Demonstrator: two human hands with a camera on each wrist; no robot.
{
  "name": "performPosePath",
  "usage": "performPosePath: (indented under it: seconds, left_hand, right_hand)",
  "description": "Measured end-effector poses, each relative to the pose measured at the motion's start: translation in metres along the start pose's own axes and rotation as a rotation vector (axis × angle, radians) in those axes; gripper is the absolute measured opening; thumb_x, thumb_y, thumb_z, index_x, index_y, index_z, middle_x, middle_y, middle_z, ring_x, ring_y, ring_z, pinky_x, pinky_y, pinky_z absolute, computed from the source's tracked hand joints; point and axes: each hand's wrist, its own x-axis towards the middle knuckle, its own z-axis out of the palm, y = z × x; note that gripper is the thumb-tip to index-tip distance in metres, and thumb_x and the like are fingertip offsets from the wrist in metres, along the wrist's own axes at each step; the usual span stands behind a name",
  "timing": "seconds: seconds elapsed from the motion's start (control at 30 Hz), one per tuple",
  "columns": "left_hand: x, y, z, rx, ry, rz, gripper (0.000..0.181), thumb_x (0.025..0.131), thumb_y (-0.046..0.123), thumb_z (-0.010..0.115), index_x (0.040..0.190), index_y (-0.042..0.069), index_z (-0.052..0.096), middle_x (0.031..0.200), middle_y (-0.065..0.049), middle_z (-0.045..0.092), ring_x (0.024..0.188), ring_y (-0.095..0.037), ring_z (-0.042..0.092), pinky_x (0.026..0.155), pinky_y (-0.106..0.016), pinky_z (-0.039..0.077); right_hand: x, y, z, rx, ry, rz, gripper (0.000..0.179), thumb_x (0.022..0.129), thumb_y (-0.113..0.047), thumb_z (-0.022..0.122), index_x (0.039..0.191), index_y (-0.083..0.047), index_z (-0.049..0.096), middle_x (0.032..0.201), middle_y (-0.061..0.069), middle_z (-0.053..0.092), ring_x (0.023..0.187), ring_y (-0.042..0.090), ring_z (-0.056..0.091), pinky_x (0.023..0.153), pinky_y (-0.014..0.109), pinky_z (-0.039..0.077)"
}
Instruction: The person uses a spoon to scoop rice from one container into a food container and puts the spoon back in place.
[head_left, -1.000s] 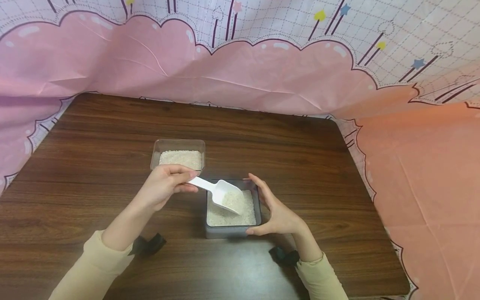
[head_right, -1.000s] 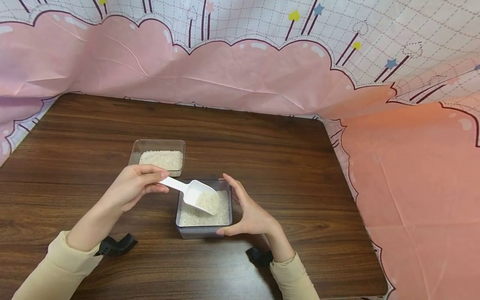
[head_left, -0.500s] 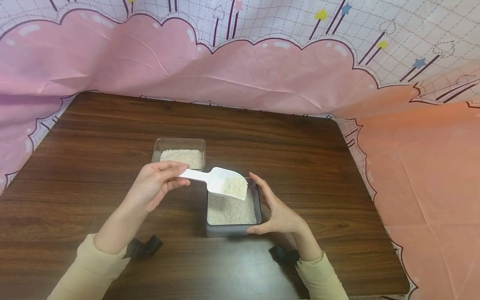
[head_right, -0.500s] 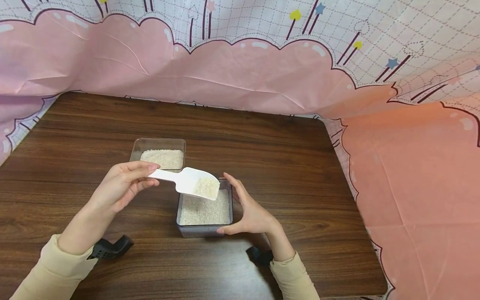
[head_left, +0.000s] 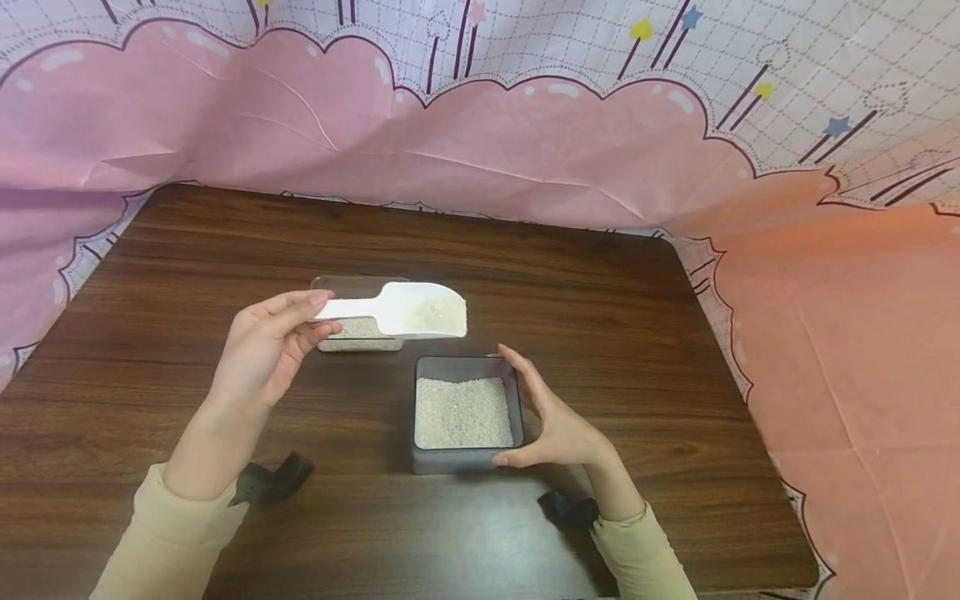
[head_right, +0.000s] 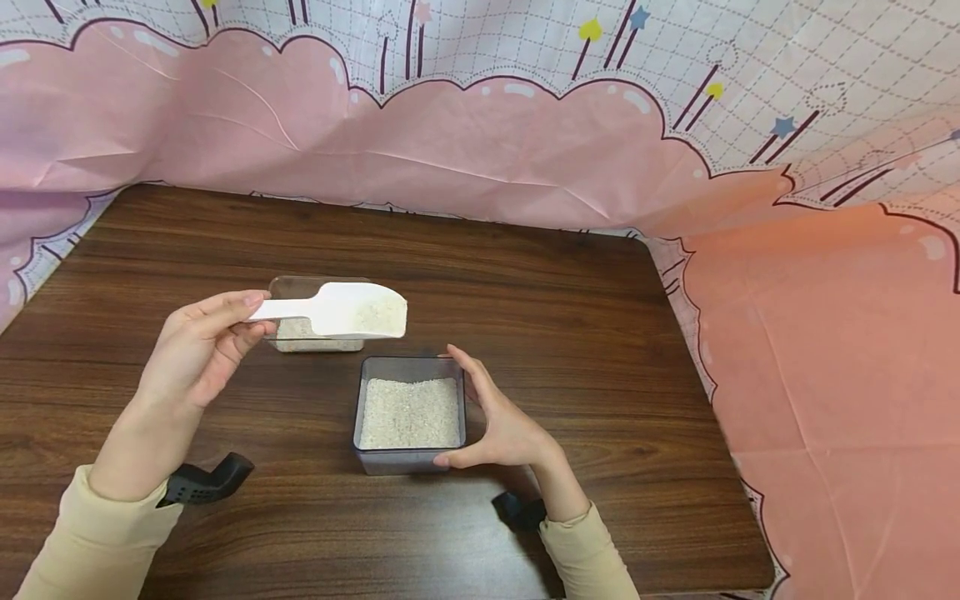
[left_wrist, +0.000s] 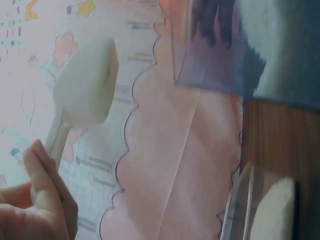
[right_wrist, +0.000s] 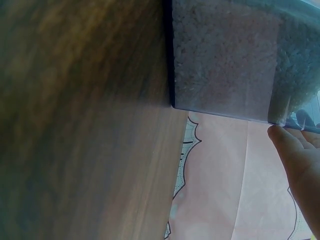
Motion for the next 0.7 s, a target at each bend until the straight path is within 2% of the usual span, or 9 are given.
performPosePath:
  seconds: [0.13,0.23,0.37,0.5,0.7]
  left_hand:
    - [0.009,0.006,-0.015,-0.066,0.084,0.07,0.011,0.092,-0.006,0.061,0.09,-0.008,0.072,0.095,-0.014,0.067,0.068,-0.018,0.071,0.068,-0.022,0.061]
    - [0.017,0.006,-0.03,-0.051,0.145,0.106,0.007,0.09,-0.007,0.064,0.089,-0.009,0.071,0.095,-0.015,0.065,0.067,-0.02,0.071,0.067,-0.021,0.061]
    - [0.024,0.002,-0.051,0.058,0.216,0.113,0.007,0.09,-0.003,0.066,0.088,-0.007,0.071,0.101,-0.014,0.061,0.069,-0.019,0.07,0.07,-0.021,0.061]
    - [0.03,-0.005,-0.07,0.2,0.269,0.084,0.011,0.093,-0.001,0.063,0.087,-0.002,0.071,0.106,-0.013,0.057,0.073,-0.015,0.069,0.073,-0.021,0.061]
    - [0.037,-0.015,-0.084,0.389,0.298,0.079,0.02,0.094,-0.002,0.059,0.083,0.008,0.071,0.095,-0.005,0.064,0.068,-0.011,0.07,0.071,-0.021,0.061]
  right_hand:
    - [0.0,0.0,0.0,0.002,-0.003,-0.003,0.126,0.066,-0.007,0.09,0.157,-0.024,0.005,0.162,0.003,0.007,0.15,0.026,0.004,0.118,0.062,0.013]
    - [0.0,-0.001,0.0,0.001,-0.002,-0.005,0.126,0.066,-0.007,0.09,0.157,-0.025,0.005,0.161,0.003,0.012,0.149,0.026,0.007,0.118,0.062,0.015]
    - [0.0,0.0,-0.001,-0.002,-0.004,-0.011,0.126,0.066,-0.007,0.091,0.157,-0.027,0.006,0.16,0.003,0.016,0.149,0.026,0.011,0.118,0.062,0.016]
    - [0.0,0.0,-0.001,0.001,-0.005,-0.008,0.126,0.066,-0.008,0.09,0.157,-0.028,0.006,0.16,0.003,0.016,0.149,0.027,0.011,0.117,0.063,0.017]
    - [0.0,0.0,0.0,0.008,-0.004,-0.005,0.125,0.067,-0.007,0.09,0.157,-0.027,0.006,0.16,0.005,0.016,0.149,0.027,0.011,0.117,0.064,0.016]
